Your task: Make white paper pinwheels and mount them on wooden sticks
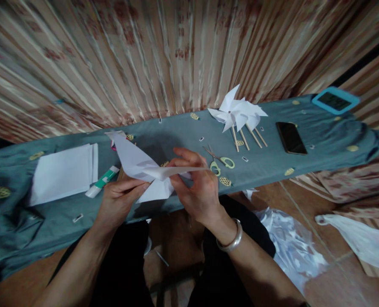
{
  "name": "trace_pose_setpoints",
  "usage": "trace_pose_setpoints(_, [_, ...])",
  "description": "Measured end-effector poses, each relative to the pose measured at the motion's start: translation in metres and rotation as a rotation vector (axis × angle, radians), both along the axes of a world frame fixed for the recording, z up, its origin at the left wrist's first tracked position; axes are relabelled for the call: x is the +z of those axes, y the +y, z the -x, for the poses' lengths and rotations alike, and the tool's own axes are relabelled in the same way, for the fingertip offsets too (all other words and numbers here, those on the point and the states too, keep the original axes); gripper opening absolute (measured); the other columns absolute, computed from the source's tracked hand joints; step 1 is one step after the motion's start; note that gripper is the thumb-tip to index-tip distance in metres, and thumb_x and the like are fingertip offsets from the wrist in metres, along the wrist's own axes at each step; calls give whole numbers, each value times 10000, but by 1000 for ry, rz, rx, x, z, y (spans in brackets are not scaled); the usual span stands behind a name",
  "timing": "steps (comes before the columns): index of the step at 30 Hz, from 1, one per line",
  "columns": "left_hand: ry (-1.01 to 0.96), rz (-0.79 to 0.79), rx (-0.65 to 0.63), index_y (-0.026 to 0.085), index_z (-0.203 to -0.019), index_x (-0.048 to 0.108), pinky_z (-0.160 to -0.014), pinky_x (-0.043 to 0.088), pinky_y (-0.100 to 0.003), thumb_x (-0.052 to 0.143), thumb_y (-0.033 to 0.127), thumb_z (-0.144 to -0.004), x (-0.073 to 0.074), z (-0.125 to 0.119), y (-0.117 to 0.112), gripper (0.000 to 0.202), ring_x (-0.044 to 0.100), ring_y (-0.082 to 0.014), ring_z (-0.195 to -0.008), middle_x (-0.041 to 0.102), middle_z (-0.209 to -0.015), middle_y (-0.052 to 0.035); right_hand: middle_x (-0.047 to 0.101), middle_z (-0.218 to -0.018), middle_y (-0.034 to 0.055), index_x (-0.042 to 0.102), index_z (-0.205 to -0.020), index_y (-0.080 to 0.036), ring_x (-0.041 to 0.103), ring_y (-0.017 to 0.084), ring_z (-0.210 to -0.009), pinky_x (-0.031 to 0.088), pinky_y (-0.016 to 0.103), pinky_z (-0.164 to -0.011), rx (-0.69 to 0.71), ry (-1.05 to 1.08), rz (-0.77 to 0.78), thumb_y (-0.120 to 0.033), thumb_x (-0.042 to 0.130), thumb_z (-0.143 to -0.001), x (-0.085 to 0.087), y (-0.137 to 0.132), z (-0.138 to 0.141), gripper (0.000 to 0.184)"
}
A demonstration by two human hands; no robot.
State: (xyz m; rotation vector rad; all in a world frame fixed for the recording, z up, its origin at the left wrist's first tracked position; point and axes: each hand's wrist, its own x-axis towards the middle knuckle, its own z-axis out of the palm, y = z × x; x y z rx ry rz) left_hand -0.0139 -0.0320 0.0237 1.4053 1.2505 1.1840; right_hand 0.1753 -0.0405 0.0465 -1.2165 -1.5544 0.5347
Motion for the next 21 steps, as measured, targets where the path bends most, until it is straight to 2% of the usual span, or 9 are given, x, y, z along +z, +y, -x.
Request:
trace_pose_setpoints(3, [9, -28, -11, 271, -732, 786, -660, 556, -270, 737, 303, -699, 1, 3, -1, 67, 673, -172, -727, 747, -791, -21, 680, -1138, 27, 670, -958, -267, 639, 218, -1081, 547, 389, -919, 4, 0, 3, -147, 647, -793, -2, -1, 1, 205])
trace_pose_setpoints(6, [31, -63, -16, 278, -737, 788, -648, 545, -258, 730, 276, -701, 2, 5, -1, 68, 666, -163, -716, 742, -769, -17, 687, -1131, 36, 627, -1073, -269, 670, 208, -1018, 574, 348, -829, 7, 82, 78, -155, 677, -784, -4, 0, 1, 315])
trace_pose_setpoints(10, [24, -71, -28, 282, -727, 787, -635, 538, -248, 727, 245, -700, 3, 5, -1, 75, 660, -155, -684, 735, -737, -12, 713, -1084, 36, 546, -1209, -264, 687, 202, -994, 573, 343, -823, 41, 146, 147, -195, 698, -783, -2, 3, 1, 457])
trace_pose_setpoints(15, [3, -29, -39, 274, -728, 789, -612, 515, -233, 738, 245, -705, 1, 5, -1, 63, 651, -145, -669, 731, -745, -12, 737, -1020, 47, 518, -1230, -234, 693, 207, -989, 569, 340, -822, 158, 231, 227, -249, 688, -798, -3, 8, 0, 464])
trace_pose_setpoints(21, [27, -41, -50, 254, -731, 790, -554, 467, -211, 734, 247, -718, -4, 7, -1, 58, 626, -130, -632, 702, -688, -10, 744, -981, 41, 528, -1180, -228, 700, 194, -942, 566, 320, -807, 199, 382, 274, -229, 706, -752, -10, 11, 1, 463])
